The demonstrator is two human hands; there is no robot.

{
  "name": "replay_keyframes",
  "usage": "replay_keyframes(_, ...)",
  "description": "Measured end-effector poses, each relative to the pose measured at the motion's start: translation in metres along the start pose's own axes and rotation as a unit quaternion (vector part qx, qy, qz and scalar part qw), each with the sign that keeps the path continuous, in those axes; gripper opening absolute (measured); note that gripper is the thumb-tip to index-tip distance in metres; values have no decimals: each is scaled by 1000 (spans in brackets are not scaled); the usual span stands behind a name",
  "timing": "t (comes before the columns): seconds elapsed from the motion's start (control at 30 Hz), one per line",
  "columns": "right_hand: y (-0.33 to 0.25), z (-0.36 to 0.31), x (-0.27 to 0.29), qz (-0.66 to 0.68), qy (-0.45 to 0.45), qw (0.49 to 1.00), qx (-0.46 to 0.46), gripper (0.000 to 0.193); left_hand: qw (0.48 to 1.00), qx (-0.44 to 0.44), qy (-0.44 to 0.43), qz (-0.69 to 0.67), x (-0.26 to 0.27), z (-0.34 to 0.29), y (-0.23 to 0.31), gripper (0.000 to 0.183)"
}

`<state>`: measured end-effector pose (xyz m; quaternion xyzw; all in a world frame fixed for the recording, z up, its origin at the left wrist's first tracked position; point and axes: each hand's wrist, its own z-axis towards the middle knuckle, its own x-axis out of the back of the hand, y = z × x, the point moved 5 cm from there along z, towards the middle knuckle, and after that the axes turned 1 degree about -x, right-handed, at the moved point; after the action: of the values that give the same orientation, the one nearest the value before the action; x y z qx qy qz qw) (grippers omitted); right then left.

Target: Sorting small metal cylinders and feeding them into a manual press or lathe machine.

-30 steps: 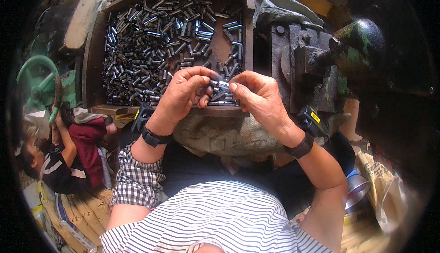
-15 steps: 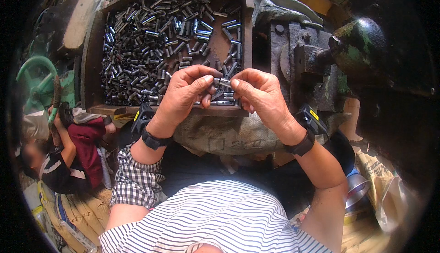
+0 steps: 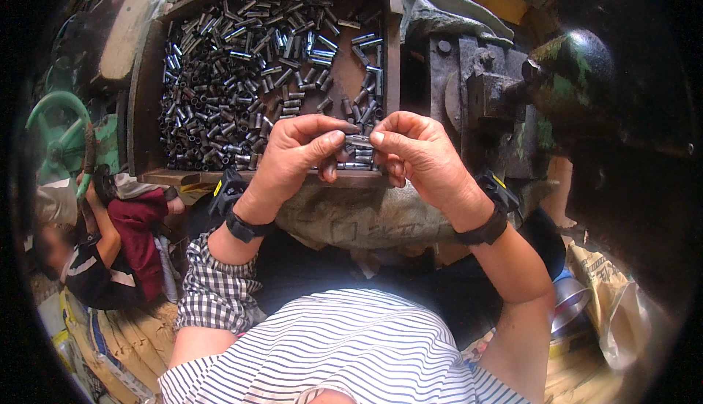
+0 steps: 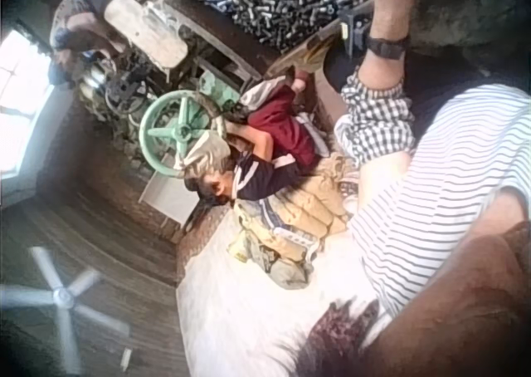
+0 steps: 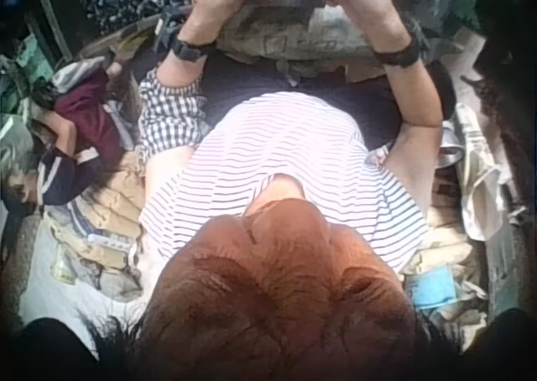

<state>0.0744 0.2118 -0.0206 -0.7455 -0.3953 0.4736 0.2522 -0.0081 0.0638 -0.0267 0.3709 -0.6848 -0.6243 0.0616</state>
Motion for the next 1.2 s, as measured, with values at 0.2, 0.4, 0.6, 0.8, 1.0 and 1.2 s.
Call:
replay_keyframes(0.2,-3,-5,-1,1,-12,1000,0,12,999,7,34,-42,-14,-13,-6,21)
replay_keyframes(0.4,0,-11,-1,19,-139,987,-85,17,985,98,-142,-23,-31,-22,9,24)
replay_keyframes(0.6,12,-21,-33,-43,-188,973,-123,27,952,-19,-294,82,-40,-28,2,42)
replay_keyframes(0.8,-2,2,-30,-174,-98,980,-13,23,932,-147,-189,274,-8,-19,17,42)
replay_keyframes(1.0,-31,17,-51,-786,59,481,384,22,994,23,65,-86,54,-13,26,36)
replay_keyframes(1.2,-9,37,-58,-904,18,322,281,15,920,-106,124,357,47,-11,26,27)
